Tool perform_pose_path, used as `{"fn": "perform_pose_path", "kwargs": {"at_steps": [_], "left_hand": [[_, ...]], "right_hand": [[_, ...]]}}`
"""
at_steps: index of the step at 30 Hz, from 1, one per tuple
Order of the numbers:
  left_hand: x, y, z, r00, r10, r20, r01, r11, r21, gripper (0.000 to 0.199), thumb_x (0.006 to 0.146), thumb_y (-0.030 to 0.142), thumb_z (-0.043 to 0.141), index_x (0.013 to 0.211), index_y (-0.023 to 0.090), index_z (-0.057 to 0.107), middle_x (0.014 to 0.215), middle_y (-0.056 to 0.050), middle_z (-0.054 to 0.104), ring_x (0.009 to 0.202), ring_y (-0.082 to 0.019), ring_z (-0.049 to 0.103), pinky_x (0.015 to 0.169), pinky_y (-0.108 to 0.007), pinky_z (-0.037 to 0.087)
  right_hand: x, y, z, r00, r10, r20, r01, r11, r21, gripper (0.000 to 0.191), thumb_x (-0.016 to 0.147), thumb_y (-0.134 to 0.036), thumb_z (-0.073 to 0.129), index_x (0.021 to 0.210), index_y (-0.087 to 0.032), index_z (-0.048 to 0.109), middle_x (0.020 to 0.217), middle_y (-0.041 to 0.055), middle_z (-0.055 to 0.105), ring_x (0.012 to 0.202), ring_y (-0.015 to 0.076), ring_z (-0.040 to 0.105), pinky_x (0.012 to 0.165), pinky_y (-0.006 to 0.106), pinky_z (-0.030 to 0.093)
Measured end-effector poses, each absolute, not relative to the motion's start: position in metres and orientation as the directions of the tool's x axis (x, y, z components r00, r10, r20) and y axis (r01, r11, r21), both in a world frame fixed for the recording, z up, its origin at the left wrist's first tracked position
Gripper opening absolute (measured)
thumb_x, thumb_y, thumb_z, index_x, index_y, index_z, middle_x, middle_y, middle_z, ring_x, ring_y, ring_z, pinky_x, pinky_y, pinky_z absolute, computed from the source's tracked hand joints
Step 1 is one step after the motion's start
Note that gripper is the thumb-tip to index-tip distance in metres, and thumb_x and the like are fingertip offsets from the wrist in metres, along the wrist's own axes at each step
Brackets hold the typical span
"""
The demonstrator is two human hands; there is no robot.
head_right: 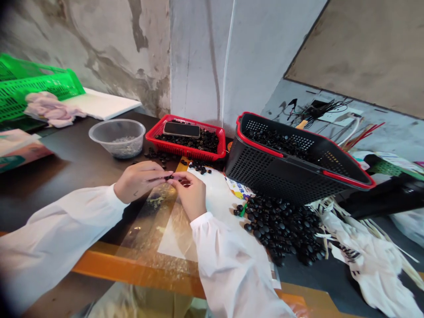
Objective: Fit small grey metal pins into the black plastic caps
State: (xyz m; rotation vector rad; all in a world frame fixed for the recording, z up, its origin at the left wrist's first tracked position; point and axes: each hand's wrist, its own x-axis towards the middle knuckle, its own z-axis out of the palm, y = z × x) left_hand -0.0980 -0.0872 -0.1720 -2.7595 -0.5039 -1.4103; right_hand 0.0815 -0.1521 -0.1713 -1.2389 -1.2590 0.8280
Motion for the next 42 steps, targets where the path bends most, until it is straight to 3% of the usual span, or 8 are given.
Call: {"fn": "perform_pose_path", "kwargs": {"at_steps": [18, 26, 29, 33, 38, 42], "left_hand": [[-0.097, -0.091, -0.167, 0.538, 0.282, 0.794, 0.325, -0.939, 0.113, 0.019, 0.095, 0.024, 0.061, 0.109, 0.017, 0.072, 0.087, -0.006, 0.07, 0.076, -0.014, 0.065, 0.07, -0.024, 0.053], [-0.098, -0.091, -0.169, 0.53, 0.317, 0.786, 0.309, -0.936, 0.17, 0.021, 0.093, 0.024, 0.063, 0.11, 0.02, 0.074, 0.087, -0.005, 0.07, 0.077, -0.014, 0.065, 0.071, -0.024, 0.054], [-0.096, -0.091, -0.17, 0.504, 0.376, 0.777, 0.301, -0.92, 0.25, 0.019, 0.092, 0.024, 0.065, 0.108, 0.022, 0.076, 0.089, -0.005, 0.07, 0.078, -0.014, 0.065, 0.072, -0.025, 0.054], [-0.092, -0.094, -0.173, 0.436, 0.499, 0.749, 0.213, -0.866, 0.452, 0.018, 0.091, 0.025, 0.066, 0.105, 0.021, 0.078, 0.098, -0.008, 0.072, 0.082, -0.015, 0.069, 0.075, -0.025, 0.057], [-0.089, -0.097, -0.178, 0.377, 0.713, 0.591, 0.164, -0.679, 0.715, 0.029, 0.084, 0.026, 0.073, 0.112, 0.018, 0.073, 0.091, -0.006, 0.077, 0.074, -0.015, 0.072, 0.07, -0.024, 0.06], [-0.09, -0.099, -0.181, 0.364, 0.747, 0.557, 0.129, -0.633, 0.764, 0.018, 0.081, 0.027, 0.076, 0.096, 0.016, 0.075, 0.087, -0.006, 0.076, 0.07, -0.015, 0.072, 0.069, -0.025, 0.062]], "right_hand": [[0.084, -0.153, -0.172, 0.181, 0.953, 0.242, 0.215, 0.202, -0.955, 0.019, 0.075, -0.034, 0.074, 0.09, -0.022, 0.076, 0.085, 0.0024, 0.076, 0.066, 0.0165, 0.062, 0.065, 0.029, 0.05], [0.084, -0.152, -0.174, 0.188, 0.953, 0.239, 0.194, 0.202, -0.96, 0.019, 0.074, -0.033, 0.076, 0.09, -0.022, 0.077, 0.085, 0.0025, 0.077, 0.065, 0.0166, 0.062, 0.065, 0.03, 0.051], [0.084, -0.153, -0.173, 0.196, 0.952, 0.237, 0.184, 0.201, -0.962, 0.017, 0.072, -0.032, 0.077, 0.087, -0.023, 0.078, 0.083, 0.0023, 0.077, 0.066, 0.0175, 0.063, 0.066, 0.031, 0.052], [0.082, -0.155, -0.168, 0.238, 0.939, 0.25, 0.187, 0.209, -0.96, 0.018, 0.07, -0.031, 0.079, 0.087, -0.023, 0.077, 0.084, 0.0016, 0.076, 0.067, 0.0171, 0.063, 0.067, 0.03, 0.052], [0.081, -0.157, -0.163, 0.245, 0.931, 0.269, 0.193, 0.225, -0.955, 0.015, 0.073, -0.034, 0.078, 0.081, -0.023, 0.074, 0.079, 0.0007, 0.074, 0.066, 0.0161, 0.062, 0.065, 0.029, 0.051], [0.082, -0.158, -0.161, 0.223, 0.934, 0.278, 0.207, 0.233, -0.95, 0.014, 0.073, -0.035, 0.078, 0.077, -0.023, 0.074, 0.078, 0.0011, 0.074, 0.066, 0.0162, 0.062, 0.061, 0.028, 0.048]]}}
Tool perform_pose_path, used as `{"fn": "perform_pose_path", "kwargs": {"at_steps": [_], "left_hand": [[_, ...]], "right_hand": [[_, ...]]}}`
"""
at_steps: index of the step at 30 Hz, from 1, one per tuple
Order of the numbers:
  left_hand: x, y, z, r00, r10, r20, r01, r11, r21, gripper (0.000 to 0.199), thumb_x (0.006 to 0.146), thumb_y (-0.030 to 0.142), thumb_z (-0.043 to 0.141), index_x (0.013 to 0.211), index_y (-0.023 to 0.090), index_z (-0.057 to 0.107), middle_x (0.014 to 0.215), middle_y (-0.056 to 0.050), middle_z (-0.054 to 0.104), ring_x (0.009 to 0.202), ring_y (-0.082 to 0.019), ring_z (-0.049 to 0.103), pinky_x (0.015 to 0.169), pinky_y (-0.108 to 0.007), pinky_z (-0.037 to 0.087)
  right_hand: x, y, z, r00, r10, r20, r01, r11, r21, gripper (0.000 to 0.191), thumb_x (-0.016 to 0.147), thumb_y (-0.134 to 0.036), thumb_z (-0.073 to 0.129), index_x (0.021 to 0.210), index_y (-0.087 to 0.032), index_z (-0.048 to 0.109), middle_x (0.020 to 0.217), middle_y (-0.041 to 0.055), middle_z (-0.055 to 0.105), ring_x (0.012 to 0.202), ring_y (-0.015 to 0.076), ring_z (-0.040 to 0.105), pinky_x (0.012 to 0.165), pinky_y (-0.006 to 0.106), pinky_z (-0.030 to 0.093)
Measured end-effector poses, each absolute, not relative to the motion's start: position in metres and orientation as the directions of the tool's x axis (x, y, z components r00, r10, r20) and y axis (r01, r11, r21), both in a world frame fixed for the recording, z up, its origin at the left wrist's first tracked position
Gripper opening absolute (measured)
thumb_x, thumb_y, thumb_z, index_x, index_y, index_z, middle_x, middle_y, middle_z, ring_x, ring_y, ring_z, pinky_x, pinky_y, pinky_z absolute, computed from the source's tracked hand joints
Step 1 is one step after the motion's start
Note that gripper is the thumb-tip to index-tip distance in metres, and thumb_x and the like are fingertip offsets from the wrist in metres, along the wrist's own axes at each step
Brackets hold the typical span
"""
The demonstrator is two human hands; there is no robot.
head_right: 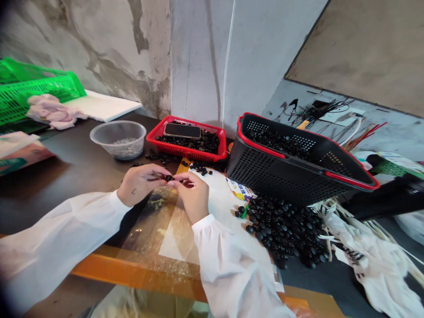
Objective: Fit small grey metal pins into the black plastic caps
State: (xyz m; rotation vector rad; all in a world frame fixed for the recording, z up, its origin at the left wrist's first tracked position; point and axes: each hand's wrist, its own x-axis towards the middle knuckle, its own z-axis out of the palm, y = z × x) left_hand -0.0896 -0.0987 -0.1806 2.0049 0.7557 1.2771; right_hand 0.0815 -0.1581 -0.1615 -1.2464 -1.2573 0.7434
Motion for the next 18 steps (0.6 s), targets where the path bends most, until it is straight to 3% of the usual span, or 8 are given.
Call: {"fn": "perform_pose_path", "kwargs": {"at_steps": [8, 13, 18], "left_hand": [[-0.091, -0.0985, -0.1786, 0.36, 0.675, 0.644, 0.06, -0.705, 0.706, 0.011, 0.08, 0.023, 0.076, 0.088, 0.015, 0.074, 0.089, -0.008, 0.075, 0.076, -0.016, 0.072, 0.069, -0.025, 0.063], [-0.0897, -0.0982, -0.1795, 0.334, 0.744, 0.578, 0.008, -0.616, 0.788, 0.013, 0.076, 0.02, 0.077, 0.088, 0.015, 0.076, 0.088, -0.008, 0.077, 0.075, -0.017, 0.074, 0.071, -0.027, 0.064], [-0.0875, -0.0994, -0.1775, 0.33, 0.77, 0.546, -0.062, -0.56, 0.826, 0.021, 0.074, 0.029, 0.082, 0.088, 0.015, 0.076, 0.078, -0.007, 0.077, 0.066, -0.017, 0.073, 0.062, -0.026, 0.062]], "right_hand": [[0.0835, -0.1558, -0.1629, 0.211, 0.951, 0.224, 0.183, 0.187, -0.965, 0.017, 0.067, -0.036, 0.081, 0.073, -0.022, 0.073, 0.07, 0.0002, 0.071, 0.061, 0.0151, 0.057, 0.056, 0.027, 0.043], [0.0813, -0.159, -0.1602, 0.223, 0.942, 0.252, 0.199, 0.209, -0.957, 0.021, 0.07, -0.042, 0.079, 0.072, -0.022, 0.073, 0.07, 0.0004, 0.071, 0.061, 0.0153, 0.058, 0.056, 0.027, 0.044], [0.0792, -0.1627, -0.1603, 0.245, 0.92, 0.306, 0.227, 0.252, -0.941, 0.013, 0.071, -0.035, 0.081, 0.075, -0.024, 0.075, 0.074, 0.0, 0.073, 0.063, 0.0159, 0.059, 0.059, 0.028, 0.046]]}}
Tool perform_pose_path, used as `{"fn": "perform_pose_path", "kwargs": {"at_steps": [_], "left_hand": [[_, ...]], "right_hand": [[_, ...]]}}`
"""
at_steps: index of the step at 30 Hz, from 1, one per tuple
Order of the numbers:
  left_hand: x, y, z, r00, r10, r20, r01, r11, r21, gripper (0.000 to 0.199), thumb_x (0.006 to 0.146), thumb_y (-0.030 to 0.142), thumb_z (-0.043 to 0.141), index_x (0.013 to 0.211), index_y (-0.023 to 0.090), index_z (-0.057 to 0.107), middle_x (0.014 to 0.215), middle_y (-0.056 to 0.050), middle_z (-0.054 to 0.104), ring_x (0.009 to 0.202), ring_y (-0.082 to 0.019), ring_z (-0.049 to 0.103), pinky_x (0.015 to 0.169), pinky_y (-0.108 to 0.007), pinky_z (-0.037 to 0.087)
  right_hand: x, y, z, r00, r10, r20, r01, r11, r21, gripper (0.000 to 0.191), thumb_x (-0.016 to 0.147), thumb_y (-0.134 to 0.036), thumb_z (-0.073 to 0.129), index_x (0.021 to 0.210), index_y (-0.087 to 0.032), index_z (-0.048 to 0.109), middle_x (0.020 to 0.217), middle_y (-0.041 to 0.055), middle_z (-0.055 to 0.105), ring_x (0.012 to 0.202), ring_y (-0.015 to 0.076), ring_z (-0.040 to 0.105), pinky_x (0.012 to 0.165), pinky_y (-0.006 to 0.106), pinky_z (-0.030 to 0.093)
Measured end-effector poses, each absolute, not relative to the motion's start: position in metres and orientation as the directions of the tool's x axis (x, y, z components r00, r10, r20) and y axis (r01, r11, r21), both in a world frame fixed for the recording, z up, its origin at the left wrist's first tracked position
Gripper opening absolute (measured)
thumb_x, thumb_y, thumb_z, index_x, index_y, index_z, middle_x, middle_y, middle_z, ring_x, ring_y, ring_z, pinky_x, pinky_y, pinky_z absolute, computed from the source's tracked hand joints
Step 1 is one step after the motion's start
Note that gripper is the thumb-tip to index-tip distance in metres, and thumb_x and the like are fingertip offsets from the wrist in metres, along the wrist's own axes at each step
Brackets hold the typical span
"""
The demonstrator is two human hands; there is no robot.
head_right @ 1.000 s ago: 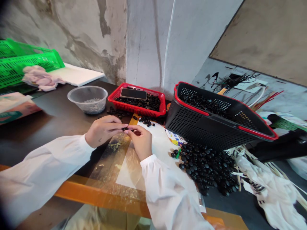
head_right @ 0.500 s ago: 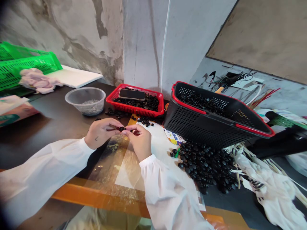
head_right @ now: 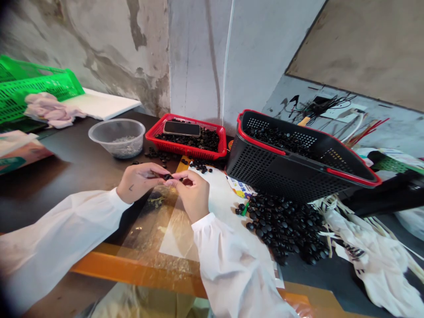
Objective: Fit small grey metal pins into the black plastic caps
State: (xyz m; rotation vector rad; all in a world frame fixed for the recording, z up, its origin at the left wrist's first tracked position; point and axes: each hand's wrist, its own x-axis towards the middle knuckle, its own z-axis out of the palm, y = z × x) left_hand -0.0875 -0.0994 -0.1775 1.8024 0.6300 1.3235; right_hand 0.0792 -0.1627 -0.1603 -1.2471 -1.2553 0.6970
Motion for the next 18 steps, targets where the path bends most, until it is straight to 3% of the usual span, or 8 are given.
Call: {"fn": "perform_pose_path", "kwargs": {"at_steps": [9, 18], "left_hand": [[-0.0861, -0.0988, -0.1789, 0.279, 0.804, 0.526, -0.062, -0.531, 0.845, 0.037, 0.068, 0.044, 0.087, 0.086, 0.013, 0.076, 0.071, -0.007, 0.076, 0.06, -0.017, 0.071, 0.058, -0.025, 0.06], [-0.0919, -0.0988, -0.1803, 0.322, 0.717, 0.618, -0.05, -0.639, 0.767, 0.016, 0.076, 0.023, 0.081, 0.09, 0.015, 0.076, 0.088, -0.008, 0.077, 0.074, -0.017, 0.074, 0.067, -0.026, 0.063]], "right_hand": [[0.0813, -0.1637, -0.1607, 0.201, 0.883, 0.425, 0.306, 0.355, -0.883, 0.007, 0.077, -0.031, 0.078, 0.084, -0.028, 0.079, 0.084, 0.0008, 0.073, 0.067, 0.0161, 0.06, 0.064, 0.03, 0.05], [0.0787, -0.1648, -0.1583, 0.228, 0.925, 0.305, 0.248, 0.248, -0.936, 0.014, 0.073, -0.037, 0.08, 0.075, -0.024, 0.073, 0.072, -0.0012, 0.07, 0.057, 0.0134, 0.052, 0.054, 0.027, 0.04]]}}
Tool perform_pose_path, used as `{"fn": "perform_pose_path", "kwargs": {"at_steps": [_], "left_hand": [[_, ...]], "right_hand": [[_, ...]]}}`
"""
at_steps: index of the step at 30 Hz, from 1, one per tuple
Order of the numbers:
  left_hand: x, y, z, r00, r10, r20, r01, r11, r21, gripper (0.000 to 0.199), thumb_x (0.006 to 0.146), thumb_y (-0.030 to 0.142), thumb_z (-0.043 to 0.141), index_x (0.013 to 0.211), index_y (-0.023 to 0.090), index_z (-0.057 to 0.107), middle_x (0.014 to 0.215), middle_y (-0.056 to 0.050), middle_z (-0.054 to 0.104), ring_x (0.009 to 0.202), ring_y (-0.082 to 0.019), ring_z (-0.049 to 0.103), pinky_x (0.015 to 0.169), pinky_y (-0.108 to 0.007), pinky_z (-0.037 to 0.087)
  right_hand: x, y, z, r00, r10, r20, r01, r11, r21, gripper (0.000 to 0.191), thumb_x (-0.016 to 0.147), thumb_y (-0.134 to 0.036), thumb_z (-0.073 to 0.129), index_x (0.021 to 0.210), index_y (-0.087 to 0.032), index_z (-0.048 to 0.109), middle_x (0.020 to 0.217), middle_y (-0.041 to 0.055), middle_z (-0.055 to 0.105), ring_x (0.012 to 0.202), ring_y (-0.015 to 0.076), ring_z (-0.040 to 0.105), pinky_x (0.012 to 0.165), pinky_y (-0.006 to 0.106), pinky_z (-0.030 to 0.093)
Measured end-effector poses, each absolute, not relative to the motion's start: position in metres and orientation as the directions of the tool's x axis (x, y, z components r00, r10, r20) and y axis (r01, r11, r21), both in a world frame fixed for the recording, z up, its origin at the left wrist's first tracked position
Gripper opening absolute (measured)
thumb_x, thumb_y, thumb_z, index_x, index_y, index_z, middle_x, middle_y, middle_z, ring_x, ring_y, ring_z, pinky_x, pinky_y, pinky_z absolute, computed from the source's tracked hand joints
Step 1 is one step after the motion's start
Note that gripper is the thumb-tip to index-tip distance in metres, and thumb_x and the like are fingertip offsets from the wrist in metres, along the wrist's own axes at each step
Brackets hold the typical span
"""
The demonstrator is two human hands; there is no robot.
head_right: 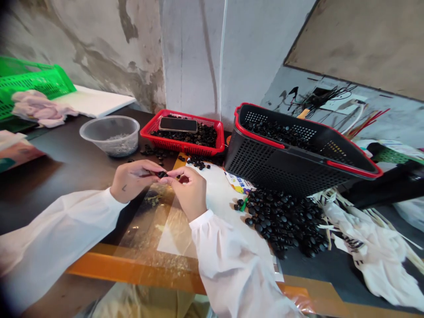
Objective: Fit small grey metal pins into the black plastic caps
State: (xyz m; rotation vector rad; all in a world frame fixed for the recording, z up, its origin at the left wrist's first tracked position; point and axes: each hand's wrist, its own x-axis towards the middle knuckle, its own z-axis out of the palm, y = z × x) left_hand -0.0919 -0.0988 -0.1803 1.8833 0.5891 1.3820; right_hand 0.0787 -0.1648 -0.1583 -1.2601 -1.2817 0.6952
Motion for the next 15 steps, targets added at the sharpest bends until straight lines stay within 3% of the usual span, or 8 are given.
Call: {"fn": "perform_pose_path", "kwargs": {"at_steps": [8, 15], "left_hand": [[-0.096, -0.0989, -0.1774, 0.359, 0.658, 0.662, 0.044, -0.72, 0.692, 0.012, 0.081, 0.021, 0.077, 0.091, 0.027, 0.079, 0.09, -0.003, 0.079, 0.077, -0.02, 0.074, 0.067, -0.033, 0.063], [-0.0942, -0.1001, -0.1806, 0.344, 0.679, 0.649, -0.101, -0.66, 0.744, 0.015, 0.08, 0.023, 0.079, 0.093, 0.029, 0.08, 0.089, -0.003, 0.079, 0.071, -0.02, 0.075, 0.065, -0.032, 0.064]], "right_hand": [[0.078, -0.1624, -0.1576, 0.168, 0.969, 0.179, 0.065, 0.171, -0.983, 0.027, 0.065, -0.042, 0.084, 0.069, -0.022, 0.066, 0.065, -0.0032, 0.063, 0.059, 0.0129, 0.052, 0.057, 0.026, 0.042], [0.0755, -0.1632, -0.1582, 0.046, 0.999, 0.005, -0.241, 0.016, -0.97, 0.039, 0.053, -0.043, 0.09, 0.066, -0.021, 0.06, 0.065, -0.0059, 0.06, 0.064, 0.0118, 0.058, 0.067, 0.027, 0.05]]}}
